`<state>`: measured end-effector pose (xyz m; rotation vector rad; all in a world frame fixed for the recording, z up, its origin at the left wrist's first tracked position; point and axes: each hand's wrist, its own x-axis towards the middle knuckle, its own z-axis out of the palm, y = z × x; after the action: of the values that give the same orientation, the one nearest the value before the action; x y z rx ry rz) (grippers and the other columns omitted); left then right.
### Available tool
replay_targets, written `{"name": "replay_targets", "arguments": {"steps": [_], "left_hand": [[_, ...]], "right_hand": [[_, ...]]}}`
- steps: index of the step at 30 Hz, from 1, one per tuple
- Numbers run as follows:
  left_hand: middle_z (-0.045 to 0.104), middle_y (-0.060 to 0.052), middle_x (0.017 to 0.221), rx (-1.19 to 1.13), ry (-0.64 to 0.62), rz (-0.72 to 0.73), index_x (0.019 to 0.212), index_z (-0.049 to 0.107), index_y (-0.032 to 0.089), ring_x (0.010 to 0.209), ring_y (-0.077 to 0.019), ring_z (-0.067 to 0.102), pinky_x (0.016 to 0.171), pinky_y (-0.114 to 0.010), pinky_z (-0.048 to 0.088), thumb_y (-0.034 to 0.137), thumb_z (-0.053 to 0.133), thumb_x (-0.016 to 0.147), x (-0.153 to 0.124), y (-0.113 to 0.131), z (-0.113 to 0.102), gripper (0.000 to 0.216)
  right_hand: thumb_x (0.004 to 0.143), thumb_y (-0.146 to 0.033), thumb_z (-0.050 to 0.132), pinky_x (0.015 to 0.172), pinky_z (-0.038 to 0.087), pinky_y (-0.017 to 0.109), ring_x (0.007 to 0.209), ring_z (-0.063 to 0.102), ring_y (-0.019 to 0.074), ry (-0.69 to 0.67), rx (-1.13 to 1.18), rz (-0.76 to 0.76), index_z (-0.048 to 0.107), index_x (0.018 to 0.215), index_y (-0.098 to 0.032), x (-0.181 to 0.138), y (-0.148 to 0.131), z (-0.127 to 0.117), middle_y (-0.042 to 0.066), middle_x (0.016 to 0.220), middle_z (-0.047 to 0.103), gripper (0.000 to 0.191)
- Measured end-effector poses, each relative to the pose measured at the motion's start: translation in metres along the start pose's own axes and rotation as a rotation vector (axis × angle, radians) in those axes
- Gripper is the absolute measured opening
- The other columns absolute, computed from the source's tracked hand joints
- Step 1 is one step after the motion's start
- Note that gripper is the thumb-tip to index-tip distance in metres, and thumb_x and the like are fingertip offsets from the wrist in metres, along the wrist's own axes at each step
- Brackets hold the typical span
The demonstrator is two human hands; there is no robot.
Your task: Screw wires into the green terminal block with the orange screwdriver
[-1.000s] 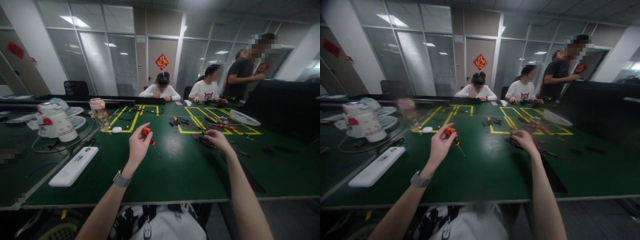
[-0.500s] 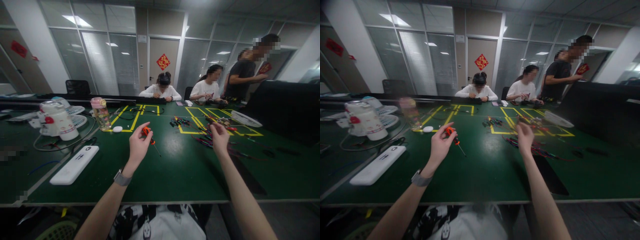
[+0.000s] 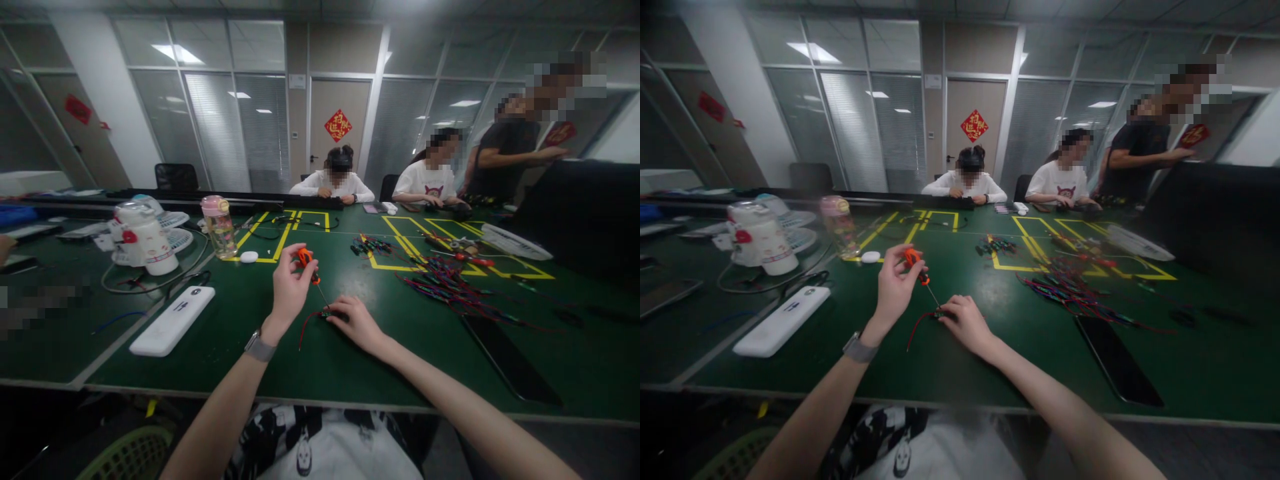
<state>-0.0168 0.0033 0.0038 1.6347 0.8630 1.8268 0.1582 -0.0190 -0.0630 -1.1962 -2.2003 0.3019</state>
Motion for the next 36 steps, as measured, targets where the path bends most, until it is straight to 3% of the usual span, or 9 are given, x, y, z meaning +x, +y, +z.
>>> {"name": "replay_targets", "arguments": {"steps": [8, 13, 23, 30, 33, 36], "left_hand": [[0.066, -0.007, 0.105, 0.197, -0.125, 0.051, 0.117, 0.054, 0.020, 0.082, -0.0161, 0.069, 0.060, -0.024, 0.060, 0.027, 0.064, 0.085, -0.009, -0.003, 0.005, 0.034], [0.065, -0.007, 0.105, 0.203, -0.162, 0.057, 0.117, 0.054, 0.020, 0.085, -0.0169, 0.068, 0.061, -0.024, 0.060, 0.027, 0.063, 0.085, -0.012, -0.004, 0.009, 0.033], [0.065, -0.007, 0.105, 0.187, -0.207, 0.063, 0.116, 0.056, 0.020, 0.087, -0.0171, 0.068, 0.063, -0.026, 0.061, 0.027, 0.064, 0.085, -0.014, -0.004, 0.012, 0.033], [0.067, -0.008, 0.108, 0.047, -0.396, 0.034, 0.116, 0.055, 0.020, 0.087, -0.0162, 0.070, 0.069, -0.026, 0.059, 0.021, 0.059, 0.087, -0.012, 0.006, 0.016, 0.029], [0.067, -0.007, 0.102, 0.096, -0.364, 0.061, 0.109, 0.060, 0.019, 0.087, -0.0163, 0.068, 0.067, -0.024, 0.058, 0.024, 0.061, 0.086, -0.009, 0.014, 0.016, 0.023], [0.063, -0.005, 0.093, 0.208, -0.265, 0.147, 0.089, 0.065, 0.018, 0.085, -0.0162, 0.064, 0.060, -0.021, 0.055, 0.031, 0.068, 0.081, -0.001, 0.020, 0.016, 0.015]], "right_hand": [[0.074, -0.013, 0.075, 0.075, 0.048, 0.030, 0.080, 0.063, 0.0186, -0.005, 0.137, 0.072, 0.075, 0.095, -0.018, -0.001, 0.008, 0.004, 0.006, 0.089, 0.069, 0.021], [0.076, -0.011, 0.072, 0.073, 0.048, 0.030, 0.078, 0.062, 0.0181, -0.002, 0.146, 0.072, 0.075, 0.086, -0.017, -0.002, 0.007, 0.002, 0.005, 0.085, 0.068, 0.012], [0.076, -0.012, 0.072, 0.072, 0.048, 0.029, 0.076, 0.061, 0.0172, 0.004, 0.175, 0.109, 0.076, 0.086, -0.019, -0.003, 0.004, 0.002, 0.004, 0.083, 0.066, 0.013], [0.076, -0.013, 0.073, 0.068, 0.046, 0.027, 0.072, 0.059, 0.0161, -0.020, 0.185, 0.124, 0.077, 0.087, -0.016, 0.000, 0.007, 0.002, 0.004, 0.080, 0.063, 0.012], [0.074, -0.012, 0.074, 0.066, 0.045, 0.026, 0.070, 0.058, 0.0151, -0.049, 0.193, 0.129, 0.077, 0.085, -0.017, 0.003, 0.009, 0.000, 0.002, 0.077, 0.063, 0.012], [0.071, -0.013, 0.076, 0.064, 0.044, 0.025, 0.067, 0.057, 0.0141, -0.081, 0.204, 0.138, 0.076, 0.081, -0.017, 0.008, 0.012, -0.002, 0.001, 0.075, 0.063, 0.010]]}}
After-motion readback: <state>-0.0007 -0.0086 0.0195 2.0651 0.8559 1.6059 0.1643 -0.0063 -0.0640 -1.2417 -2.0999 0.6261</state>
